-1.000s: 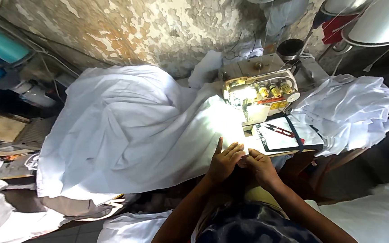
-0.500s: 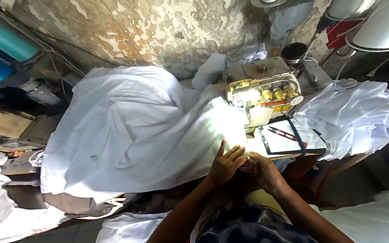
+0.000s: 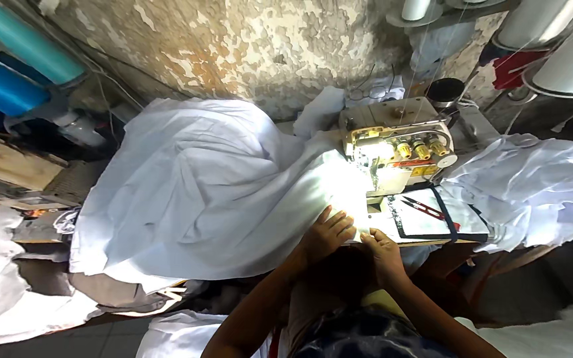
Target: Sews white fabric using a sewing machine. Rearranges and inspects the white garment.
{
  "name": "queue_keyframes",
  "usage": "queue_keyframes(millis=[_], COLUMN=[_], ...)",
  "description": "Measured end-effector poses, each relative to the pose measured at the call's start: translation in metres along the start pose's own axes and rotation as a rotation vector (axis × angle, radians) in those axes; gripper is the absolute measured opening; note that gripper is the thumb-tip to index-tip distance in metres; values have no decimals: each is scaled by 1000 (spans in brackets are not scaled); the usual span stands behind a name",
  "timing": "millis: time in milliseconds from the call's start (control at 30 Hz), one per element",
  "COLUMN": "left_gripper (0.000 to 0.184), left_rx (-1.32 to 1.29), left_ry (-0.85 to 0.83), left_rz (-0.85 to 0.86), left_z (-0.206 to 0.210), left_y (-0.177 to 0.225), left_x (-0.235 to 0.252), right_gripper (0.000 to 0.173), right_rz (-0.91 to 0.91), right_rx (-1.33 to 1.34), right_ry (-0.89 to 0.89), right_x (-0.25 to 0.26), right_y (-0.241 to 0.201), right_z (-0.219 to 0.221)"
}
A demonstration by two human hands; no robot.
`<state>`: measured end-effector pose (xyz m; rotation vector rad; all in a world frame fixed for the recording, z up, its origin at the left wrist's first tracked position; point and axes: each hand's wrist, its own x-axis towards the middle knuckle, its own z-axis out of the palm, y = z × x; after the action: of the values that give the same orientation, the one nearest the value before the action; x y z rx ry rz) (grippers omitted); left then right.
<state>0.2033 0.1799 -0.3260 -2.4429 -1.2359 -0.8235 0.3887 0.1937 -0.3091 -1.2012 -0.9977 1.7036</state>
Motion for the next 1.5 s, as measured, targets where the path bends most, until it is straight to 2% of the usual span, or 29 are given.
queue_keyframes(millis=[200,433,567,667,800,967,1067,1133,1267,1367,1500], left_gripper=[23,30,25,24,32,43,37,40,49,49,47], left_rx=[-18,-34,-49,-97,-159,-217,-228,-243,-269,-238,-116], left_ry=[-69,-115,-96,-177,-305,-350,-296,-298,-309,-401,-498], left_rz=[-105,-282,-348,-443,-561,-656,-637,-659,-791,-931,-967], left_z=[-1,-7,-7,-4,-6,-4,4,8,7,-4,-16], left_y=[-4,-13,-27,-39,-55,-79,-94,-99,-91,-73,-57], left_x=[13,37,52,63,81,96,97,96,93,99,104], right_gripper=[29,54,47,30,33,37,36,36,36,37,31], right_rz=[-86,-301,-368,-430,-405,-299,-341,-400,-358,-250,-437], right_rx=[-41,-103,-162,-489,-980,-1079,-965,-941,-1215,-1365,-1403], right_ry=[7,-5,-5,31,47,1,-12,47,174,195,277], right_x=[17,45,62,79,79,76,77,78,91,94,98], right_y=[-1,-6,-13,-17,-42,-55,-48,-43,-43,-42,-23], right_z=[7,14,19,17,22,24,8,-14,-77,-106,-116])
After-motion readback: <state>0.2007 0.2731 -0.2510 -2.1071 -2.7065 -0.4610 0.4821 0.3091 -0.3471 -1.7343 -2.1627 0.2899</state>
